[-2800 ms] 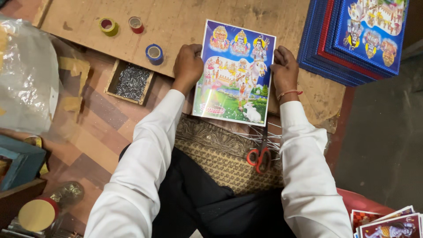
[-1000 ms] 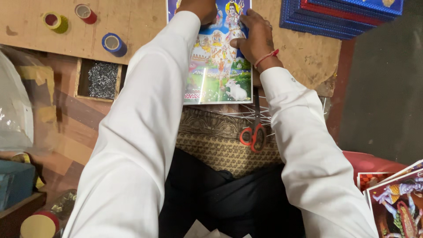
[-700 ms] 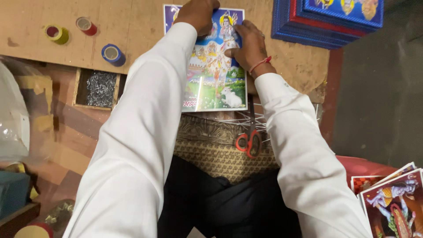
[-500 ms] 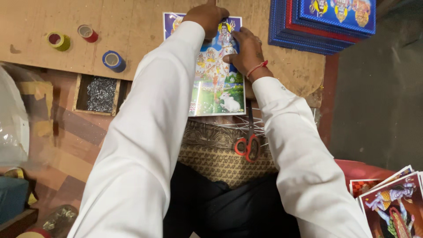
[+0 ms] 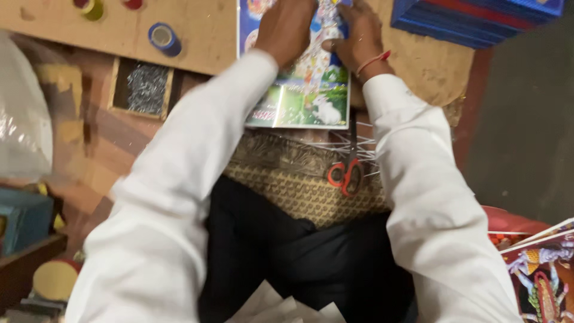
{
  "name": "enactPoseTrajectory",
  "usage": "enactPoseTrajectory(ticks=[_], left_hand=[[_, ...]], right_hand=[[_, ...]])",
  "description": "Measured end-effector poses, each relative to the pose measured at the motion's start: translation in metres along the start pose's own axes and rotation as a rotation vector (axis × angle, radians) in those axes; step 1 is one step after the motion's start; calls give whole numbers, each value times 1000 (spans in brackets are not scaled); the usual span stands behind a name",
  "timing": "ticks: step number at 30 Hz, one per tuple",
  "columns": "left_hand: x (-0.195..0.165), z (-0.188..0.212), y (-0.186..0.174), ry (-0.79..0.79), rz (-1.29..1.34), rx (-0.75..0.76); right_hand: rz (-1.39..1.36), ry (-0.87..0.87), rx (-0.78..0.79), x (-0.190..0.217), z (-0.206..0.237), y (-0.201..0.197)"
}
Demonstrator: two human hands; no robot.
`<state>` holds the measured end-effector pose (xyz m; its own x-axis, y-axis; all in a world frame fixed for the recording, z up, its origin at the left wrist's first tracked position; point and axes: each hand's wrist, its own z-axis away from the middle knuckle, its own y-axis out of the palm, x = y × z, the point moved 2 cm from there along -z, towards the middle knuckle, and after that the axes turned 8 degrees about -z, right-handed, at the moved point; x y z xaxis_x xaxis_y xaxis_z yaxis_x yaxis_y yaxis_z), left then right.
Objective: The person sits on the floor and assembles a religious art piece by trimming the edges of a printed image with scissors. They then cut a piece of clear plastic sheet, place it over the image, and secure the edges with blue decorative tape.
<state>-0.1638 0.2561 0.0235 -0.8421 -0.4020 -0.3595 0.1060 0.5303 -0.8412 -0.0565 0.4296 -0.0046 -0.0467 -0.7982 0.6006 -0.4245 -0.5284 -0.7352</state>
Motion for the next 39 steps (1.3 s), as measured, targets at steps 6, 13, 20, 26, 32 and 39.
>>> enactPoseTrajectory(ticks=[6, 13, 20, 26, 32, 39], left_hand=[[-41, 169, -101, 13, -109, 93], [-55, 181, -113, 27, -323, 109], [-54, 191, -106, -88, -163, 101], [-61, 189, -112, -107, -203, 145], [-60, 199, -118, -116, -187, 110], [-62, 211, -120, -120, -131, 41]], right_hand=[[-9, 197, 69, 4, 9, -6], [96, 128, -16, 17, 8, -12], [93, 231, 15, 24, 9, -14], [113, 205, 30, 67, 24, -43], [323, 181, 220, 144, 144, -74], [123, 196, -29, 144, 205, -51]])
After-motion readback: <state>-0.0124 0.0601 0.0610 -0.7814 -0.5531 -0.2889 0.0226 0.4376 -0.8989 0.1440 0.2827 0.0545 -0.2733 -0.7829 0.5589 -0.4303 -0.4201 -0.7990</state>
